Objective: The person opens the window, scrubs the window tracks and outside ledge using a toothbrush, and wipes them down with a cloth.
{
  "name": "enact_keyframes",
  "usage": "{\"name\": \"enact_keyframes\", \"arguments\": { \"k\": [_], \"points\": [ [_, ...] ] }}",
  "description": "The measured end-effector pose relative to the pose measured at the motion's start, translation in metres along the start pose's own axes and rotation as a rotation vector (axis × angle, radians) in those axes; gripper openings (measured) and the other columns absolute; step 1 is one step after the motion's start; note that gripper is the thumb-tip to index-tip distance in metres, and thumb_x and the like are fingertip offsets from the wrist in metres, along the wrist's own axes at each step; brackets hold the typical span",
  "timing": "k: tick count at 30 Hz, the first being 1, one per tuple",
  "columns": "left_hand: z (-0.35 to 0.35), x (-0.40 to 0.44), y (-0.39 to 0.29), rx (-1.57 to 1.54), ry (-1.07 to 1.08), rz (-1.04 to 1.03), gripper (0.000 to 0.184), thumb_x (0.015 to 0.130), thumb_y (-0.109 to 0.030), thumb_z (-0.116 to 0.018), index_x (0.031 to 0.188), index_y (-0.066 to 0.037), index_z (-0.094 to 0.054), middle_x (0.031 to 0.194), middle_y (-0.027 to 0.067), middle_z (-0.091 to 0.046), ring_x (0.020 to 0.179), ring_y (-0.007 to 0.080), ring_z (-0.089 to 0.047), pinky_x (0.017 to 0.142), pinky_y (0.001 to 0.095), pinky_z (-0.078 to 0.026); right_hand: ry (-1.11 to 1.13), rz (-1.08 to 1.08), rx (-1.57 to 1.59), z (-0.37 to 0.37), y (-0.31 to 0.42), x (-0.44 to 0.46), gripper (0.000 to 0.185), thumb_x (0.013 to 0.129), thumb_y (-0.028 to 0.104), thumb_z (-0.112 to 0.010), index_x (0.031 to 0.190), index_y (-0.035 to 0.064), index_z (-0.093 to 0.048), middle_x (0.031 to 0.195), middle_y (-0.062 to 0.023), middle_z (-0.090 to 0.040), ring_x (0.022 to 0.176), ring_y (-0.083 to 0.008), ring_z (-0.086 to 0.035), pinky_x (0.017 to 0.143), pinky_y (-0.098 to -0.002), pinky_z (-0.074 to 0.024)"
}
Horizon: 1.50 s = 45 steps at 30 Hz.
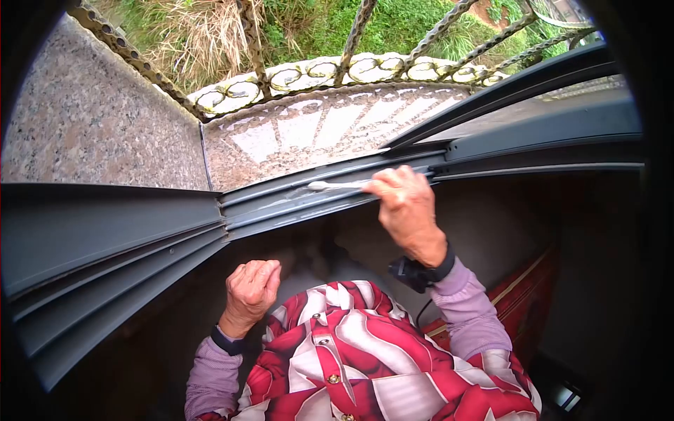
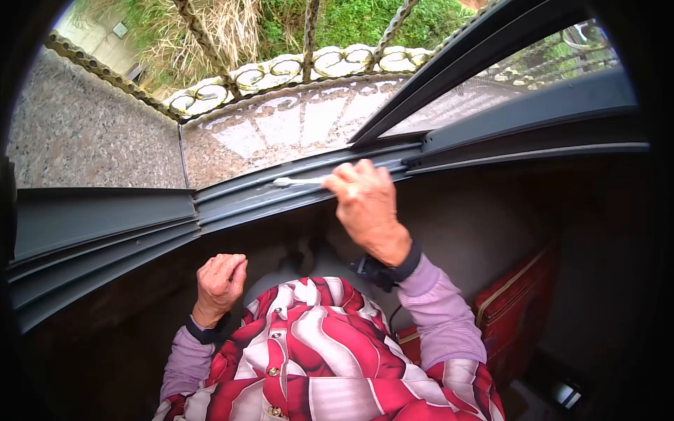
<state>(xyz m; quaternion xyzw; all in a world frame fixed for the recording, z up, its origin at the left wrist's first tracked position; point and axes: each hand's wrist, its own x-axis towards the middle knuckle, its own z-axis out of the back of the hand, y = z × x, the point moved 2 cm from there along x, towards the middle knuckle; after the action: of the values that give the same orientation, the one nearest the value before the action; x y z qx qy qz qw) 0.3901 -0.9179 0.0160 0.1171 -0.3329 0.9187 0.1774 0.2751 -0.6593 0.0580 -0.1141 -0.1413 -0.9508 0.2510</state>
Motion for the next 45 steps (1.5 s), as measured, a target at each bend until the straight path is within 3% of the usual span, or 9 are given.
{"name": "enact_keyframes", "arguments": {
  "k": [6,14,20,28,31,35,36,38,45],
  "points": [
    [-0.013,-0.003,-0.009,-0.06,0.073,0.002,0.018,0.069,-0.001,-0.069,0.085,-0.006,-0.061,0.072,0.0062,-0.06,0.063,0.0222,-0.06,0.058,0.0313,-0.047,0.066,0.031,0.098,-0.003,0.009,-0.004,0.026,0.071,-0.003,-0.059,0.09,0.0133,-0.066,0.09,-0.0017,-0.063,0.081,-0.0224,-0.056,0.068,-0.0344,-0.0434],
    [-0.015,-0.01,-0.004,-0.07,0.072,0.076,0.018,0.069,0.001,-0.069,0.084,-0.005,-0.061,0.071,0.0078,-0.059,0.063,0.0243,-0.06,0.057,0.0329,-0.047,-0.037,-0.129,-0.185,0.047,-0.017,-0.027,0.028,0.071,0.001,-0.059,0.097,0.0113,-0.066,0.087,0.0001,-0.059,0.08,-0.0212,-0.055,0.066,-0.0344,-0.0429],
    [-0.014,-0.009,-0.005,-0.077,0.087,0.087,0.019,0.068,0.005,-0.068,0.084,-0.003,-0.061,0.073,0.0096,-0.061,0.062,0.0271,-0.06,0.056,0.0337,-0.047,0.001,-0.061,-0.424,0.043,-0.037,-0.019,0.024,0.07,0.002,-0.059,0.092,0.0099,-0.064,0.088,0.0001,-0.058,0.079,-0.0213,-0.054,0.063,-0.0346,-0.0398],
    [0.004,0.035,-0.03,-0.339,-0.085,0.202,0.017,0.073,0.007,-0.066,0.088,-0.001,-0.064,0.078,0.0114,-0.064,0.066,0.0242,-0.063,0.06,0.0297,-0.05,0.01,-0.084,-0.255,0.029,-0.024,-0.02,0.027,0.072,-0.001,-0.056,0.095,0.0093,-0.066,0.087,-0.0039,-0.061,0.076,-0.0238,-0.056,0.064,-0.0347,-0.0446],
    [0.024,0.127,-0.068,-0.269,-0.209,-0.061,0.019,0.075,0.006,-0.067,0.093,0.0,-0.063,0.08,0.0125,-0.064,0.067,0.0249,-0.064,0.06,0.0305,-0.051,-0.05,-0.113,-0.193,0.029,-0.018,-0.038,0.035,0.073,0.001,-0.058,0.106,0.0076,-0.064,0.089,-0.0038,-0.058,0.079,-0.0235,-0.054,0.064,-0.0346,-0.0427],
    [-0.011,0.228,-0.096,-0.295,-0.138,-0.351,0.046,0.083,-0.01,-0.066,0.123,0.003,-0.048,0.1,0.0174,-0.059,0.082,0.03,-0.06,0.072,0.0365,-0.048,-0.128,-0.215,-0.13,0.037,-0.013,-0.066,0.029,0.079,0.001,-0.06,0.108,0.0047,-0.063,0.09,-0.0064,-0.06,0.079,-0.0248,-0.056,0.065,-0.0354,-0.044],
    [-0.024,0.246,-0.099,-0.289,-0.309,-0.546,0.041,0.081,-0.009,-0.065,0.119,0.002,-0.051,0.093,0.0191,-0.059,0.079,0.0325,-0.06,0.069,0.0388,-0.048,-0.153,-0.243,-0.119,0.038,-0.014,-0.071,0.028,0.08,0.001,-0.06,0.108,0.0042,-0.063,0.09,-0.0069,-0.06,0.078,-0.0252,-0.057,0.065,-0.0359,-0.0442],
    [-0.029,0.268,-0.109,-0.347,-0.044,-0.45,0.036,0.079,-0.007,-0.066,0.113,0.001,-0.056,0.085,0.0204,-0.06,0.074,0.035,-0.06,0.067,0.0391,-0.048,-0.164,-0.304,-0.115,0.041,-0.014,-0.079,0.025,0.082,0.002,-0.062,0.107,0.0026,-0.063,0.09,-0.0089,-0.06,0.079,-0.0267,-0.057,0.067,-0.037,-0.0455],
    [-0.049,0.297,-0.128,-0.475,-0.011,-0.547,0.016,0.078,-0.008,-0.066,0.092,0.0,-0.061,0.073,0.0196,-0.059,0.067,0.0353,-0.059,0.059,0.0391,-0.045,-0.182,-0.343,-0.034,0.039,-0.02,-0.096,0.025,0.082,0.001,-0.062,0.106,0.0026,-0.063,0.09,-0.01,-0.057,0.078,-0.0278,-0.059,0.065,-0.0381,-0.048]
  ]
}}
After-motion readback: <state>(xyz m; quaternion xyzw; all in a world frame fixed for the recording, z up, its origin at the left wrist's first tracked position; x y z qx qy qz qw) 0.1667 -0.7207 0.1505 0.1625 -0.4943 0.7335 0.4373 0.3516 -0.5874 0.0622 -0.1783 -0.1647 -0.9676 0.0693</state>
